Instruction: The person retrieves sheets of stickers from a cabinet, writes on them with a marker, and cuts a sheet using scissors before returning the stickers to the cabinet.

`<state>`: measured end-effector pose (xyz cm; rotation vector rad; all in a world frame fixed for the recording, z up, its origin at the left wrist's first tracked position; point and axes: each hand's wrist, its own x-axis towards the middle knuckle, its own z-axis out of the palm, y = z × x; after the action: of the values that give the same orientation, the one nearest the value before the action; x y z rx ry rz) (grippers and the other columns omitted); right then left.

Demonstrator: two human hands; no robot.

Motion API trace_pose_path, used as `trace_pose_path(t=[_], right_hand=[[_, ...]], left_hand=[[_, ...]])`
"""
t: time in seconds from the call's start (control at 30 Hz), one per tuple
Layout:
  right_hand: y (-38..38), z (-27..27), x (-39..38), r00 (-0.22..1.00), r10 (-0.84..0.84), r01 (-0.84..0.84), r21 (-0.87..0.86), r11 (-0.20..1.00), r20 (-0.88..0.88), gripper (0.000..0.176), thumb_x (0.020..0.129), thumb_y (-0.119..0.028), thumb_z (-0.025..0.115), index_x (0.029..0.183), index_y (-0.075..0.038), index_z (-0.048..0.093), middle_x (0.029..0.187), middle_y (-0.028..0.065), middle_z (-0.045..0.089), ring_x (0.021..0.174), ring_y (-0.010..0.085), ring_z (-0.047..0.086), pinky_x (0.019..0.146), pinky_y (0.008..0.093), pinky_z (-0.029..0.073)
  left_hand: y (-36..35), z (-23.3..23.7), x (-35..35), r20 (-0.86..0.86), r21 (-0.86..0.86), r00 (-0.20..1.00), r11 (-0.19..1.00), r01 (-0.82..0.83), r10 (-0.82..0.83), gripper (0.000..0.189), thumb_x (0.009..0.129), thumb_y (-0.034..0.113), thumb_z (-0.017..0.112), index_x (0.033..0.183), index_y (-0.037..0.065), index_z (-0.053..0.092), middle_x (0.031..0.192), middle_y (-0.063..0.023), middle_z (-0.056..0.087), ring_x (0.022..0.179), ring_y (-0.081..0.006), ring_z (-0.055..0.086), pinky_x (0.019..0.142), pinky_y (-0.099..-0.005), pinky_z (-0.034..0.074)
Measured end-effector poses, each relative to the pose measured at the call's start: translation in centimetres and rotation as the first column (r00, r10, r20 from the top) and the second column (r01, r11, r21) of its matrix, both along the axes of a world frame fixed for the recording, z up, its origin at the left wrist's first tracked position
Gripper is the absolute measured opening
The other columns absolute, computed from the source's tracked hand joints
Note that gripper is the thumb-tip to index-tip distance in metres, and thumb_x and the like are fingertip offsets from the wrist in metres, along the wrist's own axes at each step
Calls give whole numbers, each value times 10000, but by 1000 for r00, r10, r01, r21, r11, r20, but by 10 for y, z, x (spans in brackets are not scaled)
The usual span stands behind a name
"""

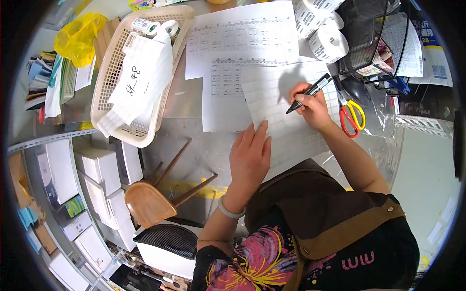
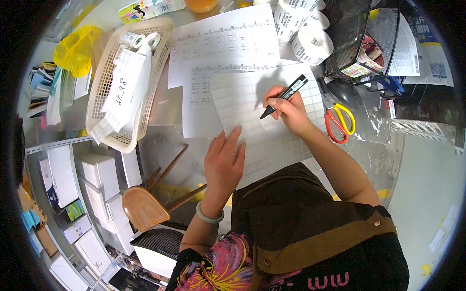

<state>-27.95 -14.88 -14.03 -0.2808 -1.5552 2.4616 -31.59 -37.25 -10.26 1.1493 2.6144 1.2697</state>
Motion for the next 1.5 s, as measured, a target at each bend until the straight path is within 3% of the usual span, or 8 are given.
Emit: trace_pose_path(t=[0.17, 0.27, 0.4, 0.53, 0.7, 0.93, 1.07, 1.5], right_hand=[[0, -3, 1, 1000, -1, 0, 46, 999, 20, 112, 880, -100, 581, 862, 6, 612, 758, 52, 607, 573, 68, 474, 531, 224, 386], [-6, 3, 4, 987, -39, 2, 228, 974, 159, 87, 887, -82, 608, 920, -2, 606, 812, 40, 613, 633, 77, 517, 594, 234, 424], [-9, 0, 17, 996, -60, 15, 517, 856, 70, 184, 846, -18, 669, 1012, -41, 594, 925, 21, 622, 780, 88, 573, 728, 242, 466], [-13, 1, 17, 977, -114, -9, 573, 819, 178, 180, 805, -76, 738, 937, -61, 617, 800, -5, 625, 708, 57, 557, 657, 221, 460], [-16, -7, 17, 934, -321, 120, 705, 699, 160, 174, 780, -128, 774, 819, -60, 618, 666, -21, 572, 582, 46, 478, 541, 231, 399], [-7, -4, 25, 976, -15, -118, 585, 803, 217, 137, 795, -95, 727, 777, -63, 595, 638, -33, 546, 581, 48, 470, 543, 244, 391], [-12, -7, 20, 973, -182, 66, 583, 810, 142, 151, 800, -80, 706, 749, -60, 564, 616, -36, 523, 567, 45, 436, 532, 241, 368], [-10, -6, 21, 980, -145, 42, 572, 819, 135, 134, 800, -69, 715, 757, -51, 590, 639, -42, 528, 585, 46, 450, 545, 235, 380]], left_hand=[[-2, -1, -1, 50, 7, 999, 1000, -9, 8, 392, 799, 64, 692, 1184, 37, 624, 978, -198, 598, 837, -374, 584, 728, -433, 489], [-6, -10, -8, 176, 12, 983, 998, -60, 57, 396, 802, 92, 702, 1187, 40, 625, 993, -206, 614, 887, -393, 595, 774, -436, 492], [-11, -16, -14, 288, -4, 951, 993, -116, 112, 385, 804, 107, 705, 1177, 42, 636, 1075, -214, 643, 1025, -417, 595, 898, -436, 478], [-11, -19, -17, 341, -19, 931, 992, -129, 127, 363, 803, 107, 707, 1157, 43, 655, 1157, -209, 645, 1115, -423, 574, 985, -441, 442], [-8, -14, -17, 345, 21, 931, 990, -136, 121, 366, 789, 51, 709, 1151, 25, 658, 1085, -186, 635, 1010, -331, 620, 874, -374, 482], [-8, -14, -18, 285, 45, 954, 993, -109, 91, 368, 779, 22, 690, 1143, 14, 642, 1061, -196, 617, 951, -363, 621, 820, -391, 501], [-7, -16, -18, 293, 65, 952, 991, -114, 91, 365, 782, 27, 690, 1143, 11, 643, 1077, -200, 617, 969, -366, 622, 829, -390, 501], [-7, -17, -20, 283, 77, 955, 991, -113, 87, 354, 784, 43, 691, 1134, 12, 649, 1051, -209, 616, 949, -369, 622, 818, -394, 499]])
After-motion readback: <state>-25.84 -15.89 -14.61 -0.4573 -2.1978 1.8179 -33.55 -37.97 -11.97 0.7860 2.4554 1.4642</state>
